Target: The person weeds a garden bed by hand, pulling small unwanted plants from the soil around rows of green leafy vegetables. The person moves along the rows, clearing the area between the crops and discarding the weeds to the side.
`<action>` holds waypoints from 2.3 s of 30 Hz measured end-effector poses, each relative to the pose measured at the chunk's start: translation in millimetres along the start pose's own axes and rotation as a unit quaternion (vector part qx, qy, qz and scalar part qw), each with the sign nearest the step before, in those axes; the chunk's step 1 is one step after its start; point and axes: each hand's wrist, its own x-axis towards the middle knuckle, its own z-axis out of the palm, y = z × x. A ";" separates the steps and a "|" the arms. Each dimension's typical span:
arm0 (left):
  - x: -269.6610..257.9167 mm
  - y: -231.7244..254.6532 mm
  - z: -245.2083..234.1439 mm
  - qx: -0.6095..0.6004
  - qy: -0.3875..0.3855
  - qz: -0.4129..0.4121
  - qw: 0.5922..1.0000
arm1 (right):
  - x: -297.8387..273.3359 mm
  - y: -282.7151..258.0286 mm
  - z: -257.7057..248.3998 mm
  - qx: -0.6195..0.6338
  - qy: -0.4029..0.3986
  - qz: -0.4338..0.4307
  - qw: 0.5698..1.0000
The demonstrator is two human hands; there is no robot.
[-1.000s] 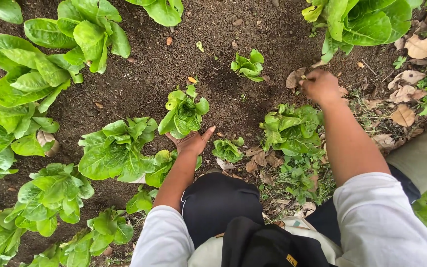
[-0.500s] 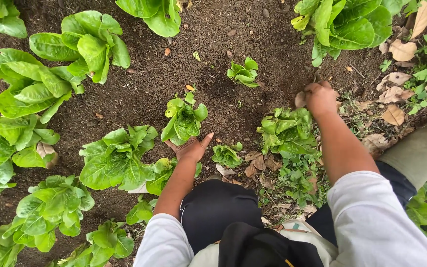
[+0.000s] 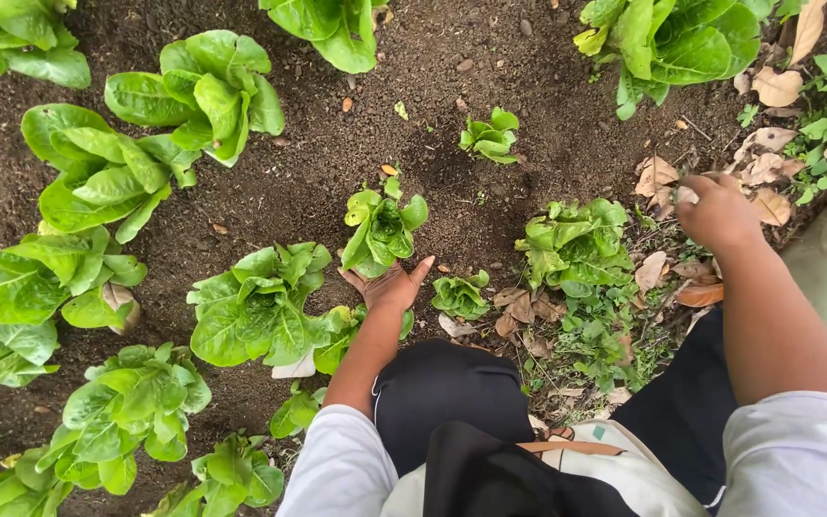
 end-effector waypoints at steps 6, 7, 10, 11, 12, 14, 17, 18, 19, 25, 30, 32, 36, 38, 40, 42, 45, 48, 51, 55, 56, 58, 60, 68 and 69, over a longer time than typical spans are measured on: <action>-12.1 -3.0 -12.2 0.005 -0.027 0.010 1.000 | -13.0 -61.1 -2.0 -0.014 -0.007 -0.083 0.996; -12.5 -4.0 -13.2 -0.005 -0.006 0.017 1.000 | -4.9 -62.2 3.8 -0.008 -0.010 -0.090 0.996; -10.2 -7.3 -7.9 -0.033 0.039 0.023 0.998 | 0.7 -83.0 12.6 -0.014 -0.016 -0.114 0.993; -8.7 -7.7 -6.1 -0.045 0.067 0.026 0.996 | -0.7 -92.2 14.2 -0.018 -0.013 -0.128 0.992; -5.6 -9.8 -2.5 -0.041 0.066 0.026 0.997 | -7.9 -100.2 19.0 -0.015 -0.014 -0.125 0.992; -1.1 -12.5 7.5 -0.035 0.109 0.059 0.992 | -21.7 -114.9 27.0 0.031 0.065 -0.215 0.974; 3.4 -14.6 13.3 -0.028 0.111 0.062 0.991 | -20.7 -146.1 62.1 0.069 0.191 -0.418 0.886; 3.4 -15.1 14.7 -0.028 0.107 0.060 0.992 | -30.7 -169.8 61.2 0.069 0.187 -0.417 0.887; 3.5 -15.7 16.2 -0.031 0.112 0.060 0.991 | -40.6 -193.7 60.6 0.086 0.169 -0.459 0.868; 10.1 -16.5 17.9 -0.054 0.146 0.066 0.986 | 1.8 -307.9 109.1 0.155 0.140 -0.519 0.829; 13.9 -17.7 21.5 -0.059 0.148 0.059 0.985 | 66.7 -339.3 181.7 0.148 0.203 -0.500 0.829; 14.5 -18.7 21.8 -0.053 0.166 0.066 0.983 | 72.0 -343.3 185.6 0.098 0.314 -0.530 0.782; 22.0 -20.2 26.3 -0.059 0.165 0.067 0.982 | 39.0 -333.1 142.5 0.178 0.218 -0.558 0.781; 20.9 -20.6 25.7 -0.059 0.165 0.072 0.982 | 34.5 -329.1 138.0 0.179 0.182 -0.572 0.780; 23.0 -20.3 29.1 -0.050 0.157 0.066 0.984 | 4.1 -331.6 111.8 0.152 0.142 -0.575 0.791; 28.5 -19.9 30.0 -0.042 0.147 0.062 0.986 | -4.2 -337.1 105.4 0.124 0.101 -0.577 0.801; 34.5 -20.8 35.6 -0.037 0.152 0.055 0.986 | 6.3 -344.3 122.5 0.038 0.127 -0.658 0.742; 30.5 -19.6 32.5 -0.031 0.151 0.055 0.987 | 12.8 -341.8 126.6 0.011 0.131 -0.671 0.729; 20.1 -18.7 23.3 -0.032 0.156 0.059 0.986 | 24.3 -339.3 142.3 -0.026 0.171 -0.647 0.743; 20.2 -17.1 27.5 -0.048 0.150 0.053 0.986 | 16.6 -330.1 150.1 -0.035 0.241 -0.624 0.743; 22.2 -18.4 25.8 -0.040 0.155 0.055 0.986 | 14.3 -329.9 149.1 -0.028 0.246 -0.611 0.752; 20.7 -18.6 23.6 -0.040 0.150 0.054 0.986 | 9.6 -317.6 147.1 -0.030 0.239 -0.604 0.759; 19.0 -17.2 22.7 -0.040 0.145 0.054 0.987 | -2.7 -292.8 149.1 -0.033 0.232 -0.597 0.768; 9.5 -15.9 11.6 -0.036 0.111 0.047 0.992 | -27.9 -172.6 188.6 -0.555 -0.388 -0.448 0.583; 17.9 -15.7 9.6 -0.035 0.115 0.050 0.992 | -36.2 -193.0 152.6 -0.554 -0.385 -0.447 0.587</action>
